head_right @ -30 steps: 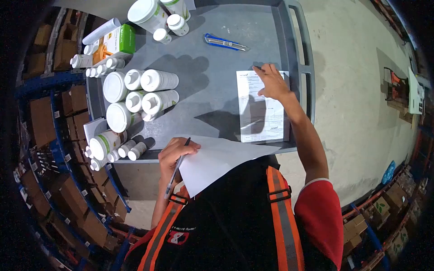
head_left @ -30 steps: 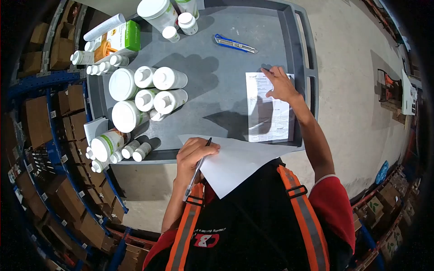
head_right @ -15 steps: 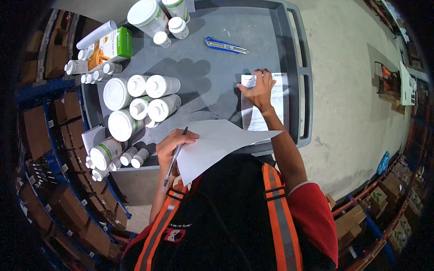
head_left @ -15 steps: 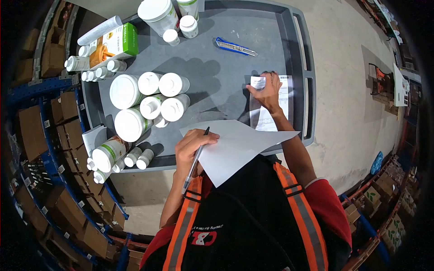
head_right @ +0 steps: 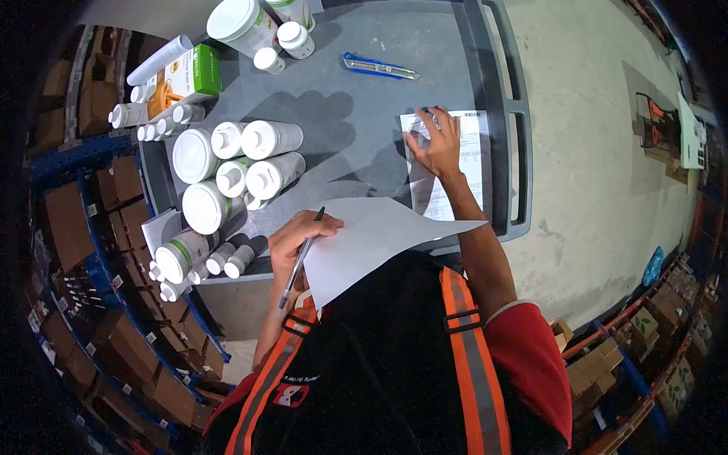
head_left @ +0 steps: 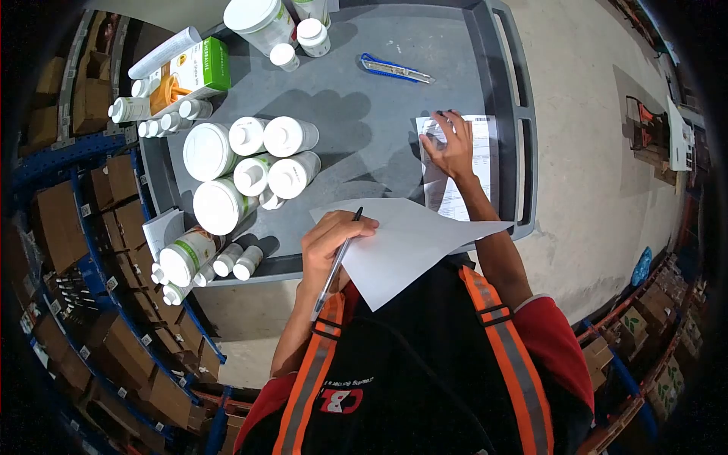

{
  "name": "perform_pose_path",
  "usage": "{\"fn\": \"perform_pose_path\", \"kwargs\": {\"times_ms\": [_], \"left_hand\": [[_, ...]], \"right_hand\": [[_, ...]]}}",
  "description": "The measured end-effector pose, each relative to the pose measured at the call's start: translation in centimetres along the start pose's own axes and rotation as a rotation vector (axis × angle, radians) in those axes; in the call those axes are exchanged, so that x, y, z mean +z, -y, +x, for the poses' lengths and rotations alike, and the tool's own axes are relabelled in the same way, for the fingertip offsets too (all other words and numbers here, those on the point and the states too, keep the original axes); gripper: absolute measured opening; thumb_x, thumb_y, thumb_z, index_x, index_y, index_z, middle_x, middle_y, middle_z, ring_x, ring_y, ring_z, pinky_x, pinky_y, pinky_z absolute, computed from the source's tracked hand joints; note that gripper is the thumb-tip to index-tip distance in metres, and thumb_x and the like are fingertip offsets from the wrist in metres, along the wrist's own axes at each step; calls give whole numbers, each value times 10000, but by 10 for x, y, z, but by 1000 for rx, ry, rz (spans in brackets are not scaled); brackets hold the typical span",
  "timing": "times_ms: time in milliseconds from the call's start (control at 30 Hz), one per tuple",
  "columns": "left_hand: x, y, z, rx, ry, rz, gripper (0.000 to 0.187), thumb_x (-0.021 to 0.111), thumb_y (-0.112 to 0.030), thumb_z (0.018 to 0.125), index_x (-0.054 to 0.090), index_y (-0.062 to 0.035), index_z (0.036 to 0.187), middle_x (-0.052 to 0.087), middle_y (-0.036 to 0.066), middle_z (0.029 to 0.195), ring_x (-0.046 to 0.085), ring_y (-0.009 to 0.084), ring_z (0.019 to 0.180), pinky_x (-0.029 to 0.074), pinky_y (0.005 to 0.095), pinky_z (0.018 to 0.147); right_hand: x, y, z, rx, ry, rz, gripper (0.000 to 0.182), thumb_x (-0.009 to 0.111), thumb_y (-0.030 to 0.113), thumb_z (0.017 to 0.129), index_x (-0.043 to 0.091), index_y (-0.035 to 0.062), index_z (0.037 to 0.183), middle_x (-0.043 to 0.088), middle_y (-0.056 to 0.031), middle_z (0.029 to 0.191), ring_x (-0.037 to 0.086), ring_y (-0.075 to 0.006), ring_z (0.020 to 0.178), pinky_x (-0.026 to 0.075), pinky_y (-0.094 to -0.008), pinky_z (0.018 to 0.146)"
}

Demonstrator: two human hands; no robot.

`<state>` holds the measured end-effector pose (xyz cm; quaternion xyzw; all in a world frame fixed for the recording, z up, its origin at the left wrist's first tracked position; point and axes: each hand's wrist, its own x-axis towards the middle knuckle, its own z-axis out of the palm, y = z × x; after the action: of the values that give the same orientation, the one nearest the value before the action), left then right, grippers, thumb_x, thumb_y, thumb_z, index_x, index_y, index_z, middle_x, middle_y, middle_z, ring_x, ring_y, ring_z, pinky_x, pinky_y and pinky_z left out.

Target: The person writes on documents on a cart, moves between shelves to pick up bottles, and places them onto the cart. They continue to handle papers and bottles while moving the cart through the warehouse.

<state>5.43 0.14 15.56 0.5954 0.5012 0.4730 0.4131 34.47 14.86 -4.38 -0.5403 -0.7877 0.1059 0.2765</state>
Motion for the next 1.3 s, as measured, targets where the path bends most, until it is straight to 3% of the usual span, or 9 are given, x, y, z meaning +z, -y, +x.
{"fn": "perform_pose_path", "kwargs": {"times_ms": [533,733,867,900,967,1033,1100,1200,1300], "left_hand": [[1,4,-1,-3,51,-3,244,837,-136,789,730,-44,988,766,153,974,754,270,905,574,345,760],[1,-4,2,-69,74,3,237,809,-90,814,736,-20,1028,766,153,1010,755,248,908,574,323,767],[8,-21,15,-197,68,24,213,802,-113,815,731,2,980,732,112,857,683,212,722,534,313,687],[7,-23,20,-234,104,44,207,802,-127,834,728,7,973,715,111,816,661,194,695,517,307,666],[20,-25,30,-251,121,108,230,803,-182,881,721,19,958,638,95,685,572,130,621,457,292,605],[47,-18,42,-236,82,115,247,806,-185,879,703,29,948,676,123,748,589,129,666,476,298,632],[79,-12,57,-96,11,95,269,809,-187,880,645,25,903,732,193,911,619,144,757,504,308,691],[118,-8,72,-49,31,48,221,801,-156,894,659,-2,967,683,34,857,548,74,770,464,249,700],[148,-21,84,8,-18,63,276,826,-144,875,566,-57,844,551,-38,755,439,41,717,372,234,608]], "right_hand": [[5,-2,-4,70,79,9,498,756,420,906,705,148,1320,575,-171,1357,457,-388,1373,253,-691,1138],[-29,-6,13,-95,227,76,308,756,285,904,717,145,1175,581,-138,1342,470,-379,1356,241,-700,1150],[-64,-31,36,-193,434,28,145,714,160,924,724,109,1059,713,-96,1080,656,-299,1134,352,-586,1155],[-84,-23,50,-255,355,121,133,705,153,936,741,63,1027,743,-119,959,710,-317,980,487,-466,1039],[-147,17,82,-118,516,308,140,711,160,951,759,41,1009,749,-124,938,713,-286,907,525,-418,937],[-197,47,99,-58,581,415,183,744,173,944,781,7,1011,767,-139,929,716,-248,826,555,-355,780],[-240,63,108,-96,636,469,195,757,179,935,785,8,1025,775,-134,930,716,-227,827,554,-350,783],[-290,72,112,-110,686,583,238,760,211,937,782,0,1044,775,-120,891,704,-195,798,551,-338,781],[-314,67,105,-223,565,642,267,737,239,955,772,-8,1049,765,-113,863,675,-169,771,544,-327,786]]}}
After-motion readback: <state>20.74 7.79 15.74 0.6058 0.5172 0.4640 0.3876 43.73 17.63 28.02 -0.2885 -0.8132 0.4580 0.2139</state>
